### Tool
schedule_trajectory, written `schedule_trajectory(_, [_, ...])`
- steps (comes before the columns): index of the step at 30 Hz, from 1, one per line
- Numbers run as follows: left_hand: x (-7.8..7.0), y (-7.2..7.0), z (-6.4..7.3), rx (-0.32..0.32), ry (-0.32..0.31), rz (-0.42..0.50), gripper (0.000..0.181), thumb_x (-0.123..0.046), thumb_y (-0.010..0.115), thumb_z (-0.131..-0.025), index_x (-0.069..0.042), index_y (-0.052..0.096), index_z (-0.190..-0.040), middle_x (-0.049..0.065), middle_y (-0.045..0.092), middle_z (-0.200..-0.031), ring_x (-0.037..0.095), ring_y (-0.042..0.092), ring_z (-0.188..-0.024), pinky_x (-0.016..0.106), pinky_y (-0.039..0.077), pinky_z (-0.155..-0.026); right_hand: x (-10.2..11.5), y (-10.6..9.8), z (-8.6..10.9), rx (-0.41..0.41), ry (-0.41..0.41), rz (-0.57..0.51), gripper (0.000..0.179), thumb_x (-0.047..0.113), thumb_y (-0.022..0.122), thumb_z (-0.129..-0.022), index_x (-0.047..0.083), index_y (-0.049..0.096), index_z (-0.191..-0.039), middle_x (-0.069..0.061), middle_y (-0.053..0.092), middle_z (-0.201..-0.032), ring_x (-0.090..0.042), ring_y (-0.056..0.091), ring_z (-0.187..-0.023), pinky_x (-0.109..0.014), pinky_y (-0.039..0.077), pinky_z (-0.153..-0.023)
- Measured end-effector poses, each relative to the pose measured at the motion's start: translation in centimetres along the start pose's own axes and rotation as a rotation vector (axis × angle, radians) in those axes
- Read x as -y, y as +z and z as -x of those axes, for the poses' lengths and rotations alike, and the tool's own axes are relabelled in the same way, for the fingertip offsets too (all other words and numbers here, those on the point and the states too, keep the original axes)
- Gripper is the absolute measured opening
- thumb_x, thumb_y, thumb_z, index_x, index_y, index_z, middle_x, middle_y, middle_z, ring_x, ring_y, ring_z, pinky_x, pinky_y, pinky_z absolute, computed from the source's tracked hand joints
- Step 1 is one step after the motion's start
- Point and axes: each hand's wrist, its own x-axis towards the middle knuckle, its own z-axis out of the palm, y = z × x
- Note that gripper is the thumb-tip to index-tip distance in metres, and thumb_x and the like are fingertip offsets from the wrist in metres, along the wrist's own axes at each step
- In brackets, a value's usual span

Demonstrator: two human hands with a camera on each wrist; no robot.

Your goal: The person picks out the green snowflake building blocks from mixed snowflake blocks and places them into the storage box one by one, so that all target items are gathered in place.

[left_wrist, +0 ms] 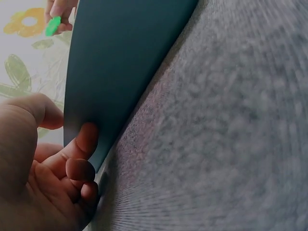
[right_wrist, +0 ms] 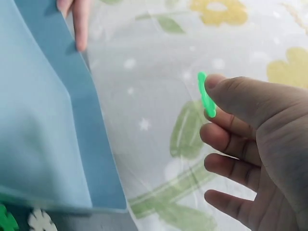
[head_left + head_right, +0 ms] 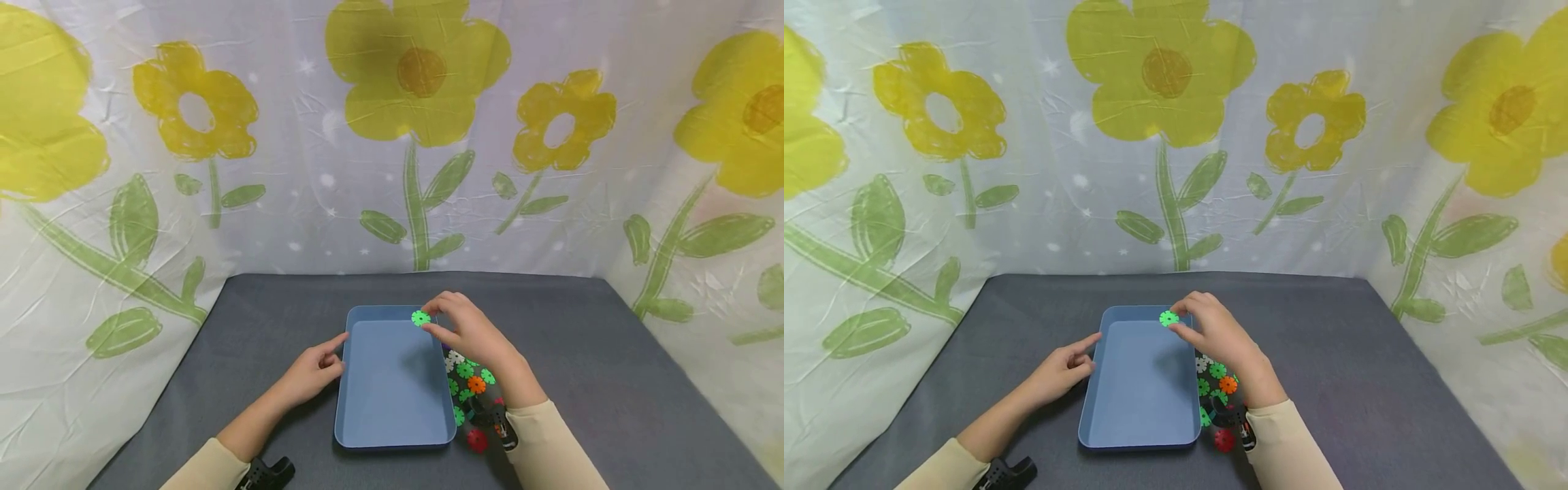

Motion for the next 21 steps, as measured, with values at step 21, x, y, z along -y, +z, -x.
schedule_trajectory(21, [1.1,-1.7,-0.3,0.246,0.038,0.113,0.076,-0.012,0.064,-0.102,-0.001,0.018,-0.163,0.009,0.063,-0.085,0.016,0.054,-0.07,0.03,0.047,-0.062,4.5,4.9,-0.5,0.205,-0.228,0.0,0.024,0.029,0.074,-0.098,0.016,0.069,-0.118,0.009,0.057,-0.101,-0.013,0.054,-0.098,-0.031,0.046,-0.089])
